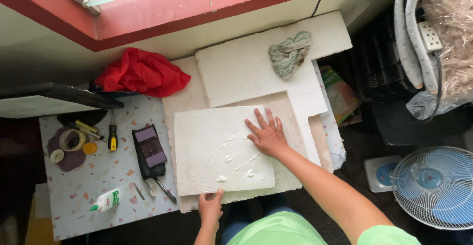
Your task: The person smooths a white substance on a rectangular board with their hands, then flips the board over to reveal a sketched design. They continue to press and smooth the surface of the board.
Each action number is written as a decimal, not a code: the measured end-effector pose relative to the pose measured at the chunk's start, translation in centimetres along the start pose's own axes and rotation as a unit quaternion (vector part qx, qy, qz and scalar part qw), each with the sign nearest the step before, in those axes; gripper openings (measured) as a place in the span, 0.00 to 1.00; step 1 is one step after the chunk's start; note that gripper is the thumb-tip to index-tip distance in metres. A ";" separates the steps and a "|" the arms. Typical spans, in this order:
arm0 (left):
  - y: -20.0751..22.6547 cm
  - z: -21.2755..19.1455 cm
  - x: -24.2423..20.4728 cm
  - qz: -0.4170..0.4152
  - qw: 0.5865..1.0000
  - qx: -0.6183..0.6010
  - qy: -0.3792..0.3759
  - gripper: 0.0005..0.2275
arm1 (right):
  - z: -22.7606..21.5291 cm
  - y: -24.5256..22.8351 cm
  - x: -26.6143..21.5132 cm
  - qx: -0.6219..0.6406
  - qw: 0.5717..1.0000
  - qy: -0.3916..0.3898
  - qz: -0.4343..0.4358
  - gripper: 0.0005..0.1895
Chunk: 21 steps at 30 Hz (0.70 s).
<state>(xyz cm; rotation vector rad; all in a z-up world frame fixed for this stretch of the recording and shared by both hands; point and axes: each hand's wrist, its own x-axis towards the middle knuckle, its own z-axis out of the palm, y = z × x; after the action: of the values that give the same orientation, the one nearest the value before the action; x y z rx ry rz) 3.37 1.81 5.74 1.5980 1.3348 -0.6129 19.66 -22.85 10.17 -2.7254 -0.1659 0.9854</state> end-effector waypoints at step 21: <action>-0.6 -0.2 0.4 0.024 0.999 0.023 -0.023 0.22 | 5.0 -2.0 -2.0 0.077 0.992 0.053 0.085 0.38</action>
<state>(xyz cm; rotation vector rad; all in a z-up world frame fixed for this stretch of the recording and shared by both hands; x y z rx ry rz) 2.91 2.20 5.30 1.6385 1.2533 -0.6511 14.86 -20.34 8.20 -2.6744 0.1585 0.8532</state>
